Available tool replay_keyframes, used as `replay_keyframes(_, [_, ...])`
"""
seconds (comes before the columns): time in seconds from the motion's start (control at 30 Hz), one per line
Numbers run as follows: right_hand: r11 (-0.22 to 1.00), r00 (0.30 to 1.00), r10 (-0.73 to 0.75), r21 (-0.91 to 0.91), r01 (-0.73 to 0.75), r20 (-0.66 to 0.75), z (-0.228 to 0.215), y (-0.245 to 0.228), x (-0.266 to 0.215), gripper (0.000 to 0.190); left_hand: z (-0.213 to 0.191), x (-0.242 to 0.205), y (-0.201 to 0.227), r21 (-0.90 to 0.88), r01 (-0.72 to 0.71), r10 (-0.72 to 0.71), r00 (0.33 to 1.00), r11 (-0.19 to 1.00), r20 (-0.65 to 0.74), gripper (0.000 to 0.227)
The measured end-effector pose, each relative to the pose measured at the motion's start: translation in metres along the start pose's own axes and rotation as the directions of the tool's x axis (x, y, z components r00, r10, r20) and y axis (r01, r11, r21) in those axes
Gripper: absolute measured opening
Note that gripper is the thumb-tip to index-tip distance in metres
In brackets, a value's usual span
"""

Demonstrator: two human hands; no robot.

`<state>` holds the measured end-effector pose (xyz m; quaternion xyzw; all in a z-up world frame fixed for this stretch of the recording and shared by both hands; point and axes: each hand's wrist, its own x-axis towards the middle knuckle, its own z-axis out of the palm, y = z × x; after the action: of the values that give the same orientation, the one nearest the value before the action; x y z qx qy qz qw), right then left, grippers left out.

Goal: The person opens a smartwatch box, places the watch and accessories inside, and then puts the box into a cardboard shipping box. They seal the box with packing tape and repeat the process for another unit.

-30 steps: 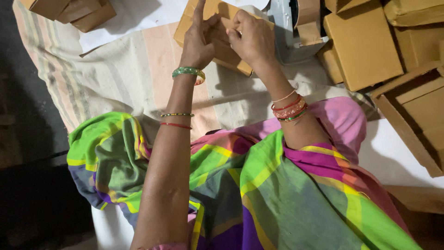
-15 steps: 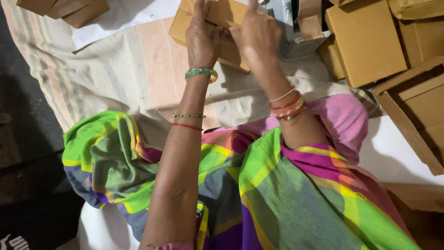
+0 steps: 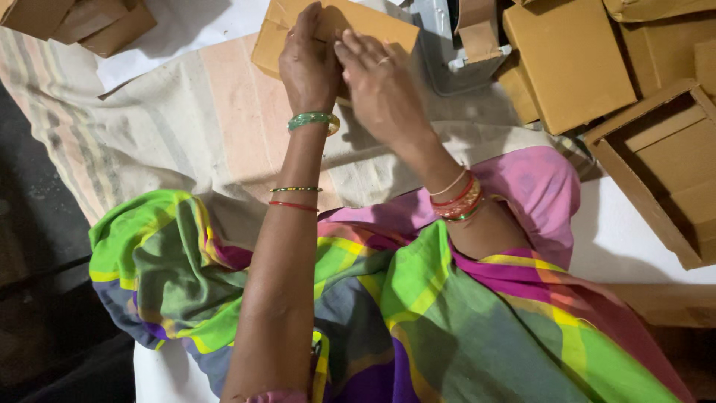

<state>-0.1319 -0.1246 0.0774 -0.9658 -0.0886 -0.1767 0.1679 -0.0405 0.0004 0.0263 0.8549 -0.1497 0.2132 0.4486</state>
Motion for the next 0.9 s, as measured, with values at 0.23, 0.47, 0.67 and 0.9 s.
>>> replay_keyframes(0.23, [0.995,0.975,0.022,-0.102,0.0,0.221,0.012,-0.004,-0.015,0.072,-0.009,0.021,0.002,0.215,0.006,-0.012,1.0,0.977,0.024,0.027])
replay_keyframes(0.47, [0.991,0.957,0.101,0.059,-0.121,0.272,-0.011,0.002,-0.018,0.059,-0.018,0.039,-0.001,0.047,0.087,-0.089,0.995,0.995,0.039,0.032])
replay_keyframes(0.67, [0.965,0.939,0.194,0.119,-0.235,0.285,-0.024,0.02,-0.013,0.036,-0.025,0.036,0.005,0.037,0.097,-0.099,0.993,0.995,0.068,0.033])
replay_keyframes(0.9, [0.996,0.966,0.009,0.088,-0.033,0.259,-0.008,0.014,-0.006,0.078,-0.03,0.02,0.005,0.219,-0.085,0.037,0.976,0.972,0.216,0.051])
